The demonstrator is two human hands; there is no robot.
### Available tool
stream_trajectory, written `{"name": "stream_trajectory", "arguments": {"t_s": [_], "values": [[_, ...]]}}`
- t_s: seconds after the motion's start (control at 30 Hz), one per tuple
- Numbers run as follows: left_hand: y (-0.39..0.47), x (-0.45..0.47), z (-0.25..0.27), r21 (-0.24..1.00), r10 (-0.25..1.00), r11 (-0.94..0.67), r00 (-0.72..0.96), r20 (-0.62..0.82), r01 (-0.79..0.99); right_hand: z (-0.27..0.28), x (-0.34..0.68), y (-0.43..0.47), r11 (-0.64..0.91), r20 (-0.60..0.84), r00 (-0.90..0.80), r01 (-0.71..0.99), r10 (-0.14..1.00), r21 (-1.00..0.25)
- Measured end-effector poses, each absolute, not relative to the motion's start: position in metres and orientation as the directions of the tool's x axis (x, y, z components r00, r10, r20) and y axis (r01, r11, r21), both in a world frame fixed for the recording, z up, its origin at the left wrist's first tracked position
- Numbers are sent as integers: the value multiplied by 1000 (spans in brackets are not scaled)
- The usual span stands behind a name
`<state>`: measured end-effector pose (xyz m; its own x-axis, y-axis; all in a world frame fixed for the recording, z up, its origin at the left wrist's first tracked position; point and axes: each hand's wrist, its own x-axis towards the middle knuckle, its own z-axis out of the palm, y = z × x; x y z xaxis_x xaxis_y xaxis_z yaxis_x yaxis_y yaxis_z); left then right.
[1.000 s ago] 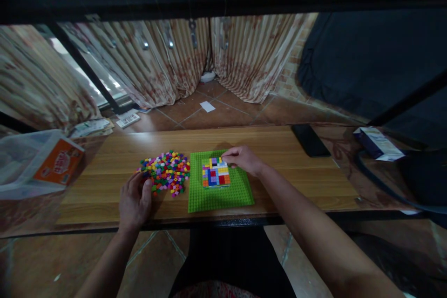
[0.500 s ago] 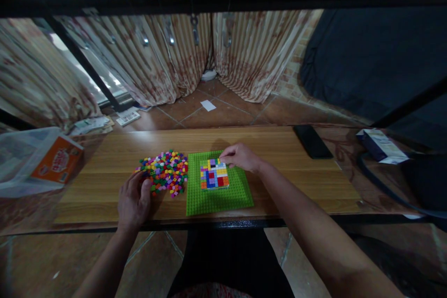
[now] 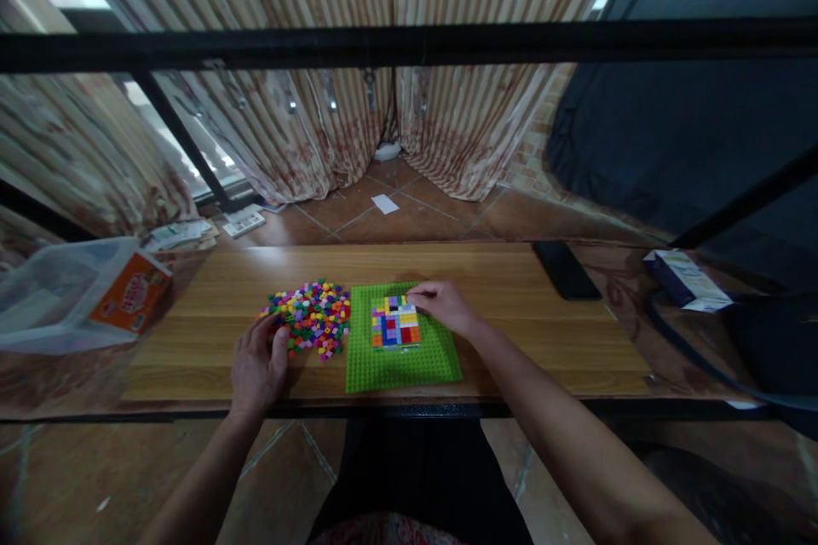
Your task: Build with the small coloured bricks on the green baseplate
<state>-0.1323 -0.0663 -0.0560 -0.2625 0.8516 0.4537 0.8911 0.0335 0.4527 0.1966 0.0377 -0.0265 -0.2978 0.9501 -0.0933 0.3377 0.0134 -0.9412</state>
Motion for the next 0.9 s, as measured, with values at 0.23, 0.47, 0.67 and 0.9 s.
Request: {"name": "stream_trajectory", "arguments": {"t_s": [0.23,0.47,0.67,0.9], "values": [[-67,-131,-56,440,841,10,-246,482,898,-16,202,-6,247,38,-420,457,907,-854],[-67,-130,-57,443,841,12,-249,480,896,-20,197,-15,317,57,-428,567,902,-761],[-69,-128,-56,450,841,26,-263,472,893,-30,236,-7,329,94,-393,589,915,-738],[-71,-125,-57,474,837,45,-292,463,879,4,201,-41,461,374,-288,697,881,-548]]}}
